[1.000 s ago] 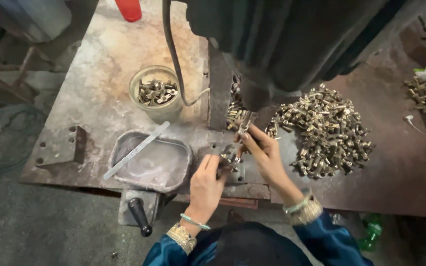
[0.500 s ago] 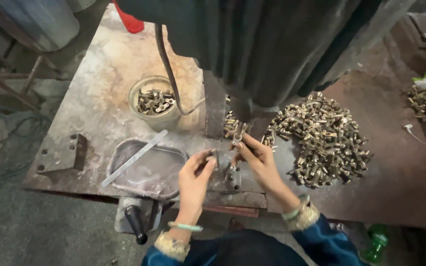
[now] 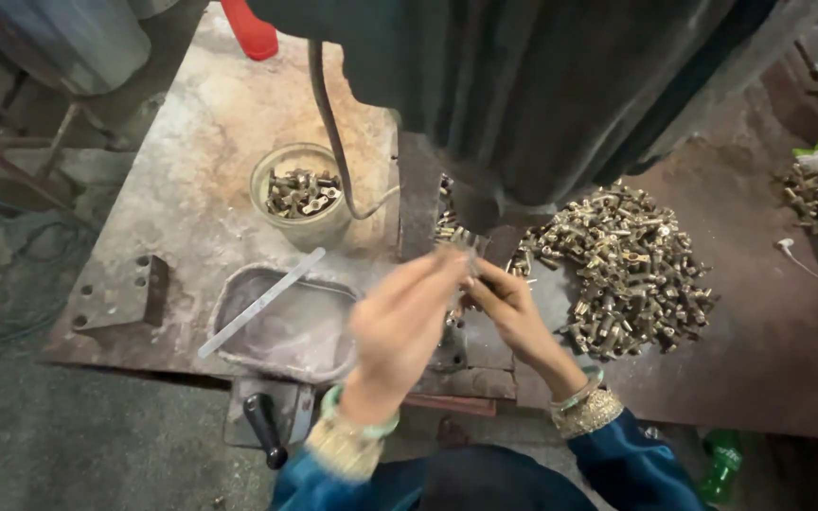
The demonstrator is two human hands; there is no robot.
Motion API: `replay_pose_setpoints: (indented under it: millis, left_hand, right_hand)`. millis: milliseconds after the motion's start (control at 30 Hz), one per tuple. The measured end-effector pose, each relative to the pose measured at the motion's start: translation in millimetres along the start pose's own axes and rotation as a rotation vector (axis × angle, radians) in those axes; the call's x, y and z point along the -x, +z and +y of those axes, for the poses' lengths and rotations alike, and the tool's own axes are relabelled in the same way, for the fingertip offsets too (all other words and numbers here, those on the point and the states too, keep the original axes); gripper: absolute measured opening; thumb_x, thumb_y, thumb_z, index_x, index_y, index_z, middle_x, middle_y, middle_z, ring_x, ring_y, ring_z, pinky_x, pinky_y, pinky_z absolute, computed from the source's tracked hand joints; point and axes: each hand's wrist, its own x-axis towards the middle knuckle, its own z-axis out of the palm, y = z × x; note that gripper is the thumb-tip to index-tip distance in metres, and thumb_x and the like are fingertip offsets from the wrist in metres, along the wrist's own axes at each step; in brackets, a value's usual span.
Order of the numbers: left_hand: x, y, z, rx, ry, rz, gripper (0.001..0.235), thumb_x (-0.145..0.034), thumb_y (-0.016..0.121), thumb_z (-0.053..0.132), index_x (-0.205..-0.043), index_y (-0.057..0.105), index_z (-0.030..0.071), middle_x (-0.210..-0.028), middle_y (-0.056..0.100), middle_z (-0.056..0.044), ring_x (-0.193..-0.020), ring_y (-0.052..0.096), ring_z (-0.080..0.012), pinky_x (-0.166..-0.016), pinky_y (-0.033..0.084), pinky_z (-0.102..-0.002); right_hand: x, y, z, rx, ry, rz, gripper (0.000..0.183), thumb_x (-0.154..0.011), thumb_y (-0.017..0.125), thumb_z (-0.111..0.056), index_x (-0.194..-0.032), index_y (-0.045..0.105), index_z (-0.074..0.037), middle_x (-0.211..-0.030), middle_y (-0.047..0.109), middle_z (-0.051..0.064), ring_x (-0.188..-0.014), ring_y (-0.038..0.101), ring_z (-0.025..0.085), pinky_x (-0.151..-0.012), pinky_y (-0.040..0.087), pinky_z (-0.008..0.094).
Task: The person picks small brass fittings from a pile and a container, places one into a fixture under a bench press, and operates the press to form or assemble the part, then sets the finished piece aside and repeats with the next piece.
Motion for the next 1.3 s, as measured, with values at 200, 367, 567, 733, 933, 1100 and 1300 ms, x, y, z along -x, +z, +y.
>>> replay_pose_setpoints:
  millis: [200,367,567,733,933,1100,1300]
  left_hand:
    - [36.3,2.5,-63.1,-0.351,-0.099,-0.297,0.027,-0.09,0.075,0.005,-0.116,0.077,0.01,-0.102,0.076,-0.013,-0.091,0.074,-0.0315,-0.077,0.058,-0.038]
    - [43.8,-3.1,-76.3,-0.163,-0.335,-0.45,0.022,-0.088,0.078,0.013,-0.109,0.075,0.007,-0.095,0.075,-0.013,-0.084,0.075,-0.0274,-0.072,0.058,-0.037]
    - [-25.4,-63.3,-60.5,-0.291,-0.342,-0.206,0.036,-0.082,0.075,0.008,-0.118,0.076,0.004,-0.087,0.075,-0.016,-0.072,0.072,-0.0266,-0.067,0.056,-0.038]
    - [-44.4,-68.4,-100.6,-0.622,-0.043,-0.088,0.035,-0.098,0.072,0.008,-0.132,0.067,0.003,-0.117,0.072,-0.016,-0.104,0.069,-0.0303,-0.091,0.054,-0.04]
    - [21.1,-6.2,-44.9,-0.254,-0.236,-0.402,0.039,-0.078,0.083,0.017,-0.114,0.069,0.007,-0.109,0.068,-0.013,-0.093,0.068,-0.0311,-0.082,0.055,-0.039]
    - [11.6,18.8,-41.2,0.057,-0.29,-0.232,0.032,-0.086,0.078,0.005,-0.118,0.074,0.005,-0.11,0.069,-0.01,-0.089,0.074,-0.0229,-0.075,0.062,-0.03]
    - [-15.9,14.4,-29.1,0.135,-0.321,-0.27,0.03,-0.088,0.077,0.003,-0.117,0.075,0.004,-0.106,0.071,-0.008,-0.086,0.074,-0.018,-0.076,0.061,-0.028]
  right_hand:
    - [32.6,-15.7,51.9,0.033,0.233,0.011,0.037,-0.105,0.058,-0.012,-0.137,0.064,0.006,-0.106,0.073,0.008,-0.085,0.067,0.018,-0.075,0.058,0.032]
    - [35.5,13.7,-9.2,0.679,0.213,0.057,0.037,-0.095,0.068,-0.013,-0.132,0.068,-0.01,-0.107,0.08,0.013,-0.083,0.075,0.013,-0.076,0.058,0.029]
    - [44.8,12.0,-15.1,1.029,-0.24,-0.078,0.044,-0.082,0.067,-0.003,-0.124,0.073,-0.012,-0.118,0.07,0.014,-0.109,0.066,0.032,-0.089,0.055,0.038]
    - [36.3,24.3,-9.8,1.201,-0.172,-0.116,0.032,-0.089,0.072,-0.012,-0.119,0.063,-0.009,-0.119,0.066,0.017,-0.103,0.065,0.036,-0.086,0.053,0.046]
    - [35.7,38.6,-16.2,0.695,0.206,0.118,0.037,-0.099,0.063,-0.015,-0.132,0.05,-0.008,-0.107,0.076,0.018,-0.1,0.074,0.028,-0.08,0.057,0.037]
    - [16.7,41.1,-11.0,0.087,0.073,0.19,0.037,-0.104,0.053,-0.01,-0.14,0.055,-0.001,-0.124,0.069,0.011,-0.11,0.069,0.016,-0.092,0.06,0.032]
    - [5.1,57.0,-17.1,-0.105,-0.109,0.417,0.038,-0.104,0.056,-0.009,-0.141,0.058,0.0,-0.122,0.07,0.005,-0.104,0.067,0.011,-0.092,0.058,0.028]
